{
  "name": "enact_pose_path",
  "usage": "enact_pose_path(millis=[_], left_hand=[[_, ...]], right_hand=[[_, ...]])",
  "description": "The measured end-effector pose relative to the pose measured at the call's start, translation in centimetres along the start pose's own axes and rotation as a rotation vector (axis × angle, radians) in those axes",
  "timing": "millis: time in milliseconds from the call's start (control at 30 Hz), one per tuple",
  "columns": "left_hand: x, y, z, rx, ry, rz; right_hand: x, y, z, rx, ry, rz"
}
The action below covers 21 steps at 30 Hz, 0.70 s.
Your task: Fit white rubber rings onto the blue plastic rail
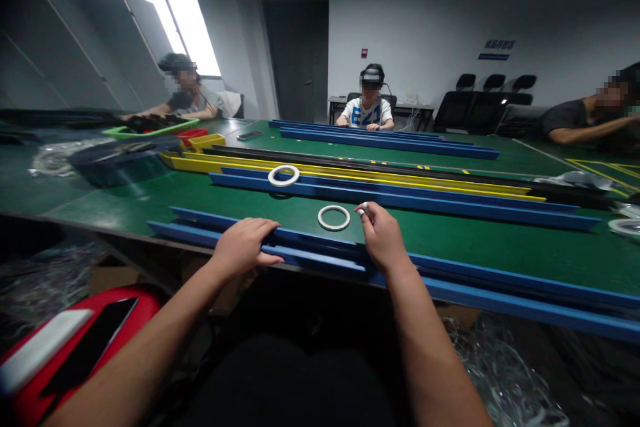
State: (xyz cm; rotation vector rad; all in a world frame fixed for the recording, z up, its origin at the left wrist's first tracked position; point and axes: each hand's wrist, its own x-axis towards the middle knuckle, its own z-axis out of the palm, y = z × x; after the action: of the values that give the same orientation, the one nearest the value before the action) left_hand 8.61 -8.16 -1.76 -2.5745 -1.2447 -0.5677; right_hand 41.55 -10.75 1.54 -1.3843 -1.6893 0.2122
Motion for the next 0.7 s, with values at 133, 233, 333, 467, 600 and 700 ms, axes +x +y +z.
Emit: enact_pose_path(millis=[133,233,333,467,600,700], left_hand=[[0.0,0.0,0.0,-0.006,0.001,-0.004],[0.1,0.1,0.1,-0.009,0.002,-0.005],[0.1,0.2,0.2,-0.014,0.002,-0.011],[0.2,-0.1,-0.1,-0.026,-0.037,-0.022],[0.7,0.6,-1.6,-0.072,-0.142,-0.022],[1.9,3.6,-2.9,-0.142,-0.153,0.014]], right_hand=[[0.0,0.2,0.0,-0.044,-0.116,-0.012],[-0.3,-0.3,-0.2,-0.156,-0.102,0.028],[-0.5,-1.0,-0.2,-0.262,-0.117,0.022],[-0.5,-1.4,0.0,-0.367,-0.14,-0.026],[-0.5,-1.6,0.2,-0.397,-0.191,-0.016],[-0.6,-1.7,0.1,-0.4,-0.21,-0.008]])
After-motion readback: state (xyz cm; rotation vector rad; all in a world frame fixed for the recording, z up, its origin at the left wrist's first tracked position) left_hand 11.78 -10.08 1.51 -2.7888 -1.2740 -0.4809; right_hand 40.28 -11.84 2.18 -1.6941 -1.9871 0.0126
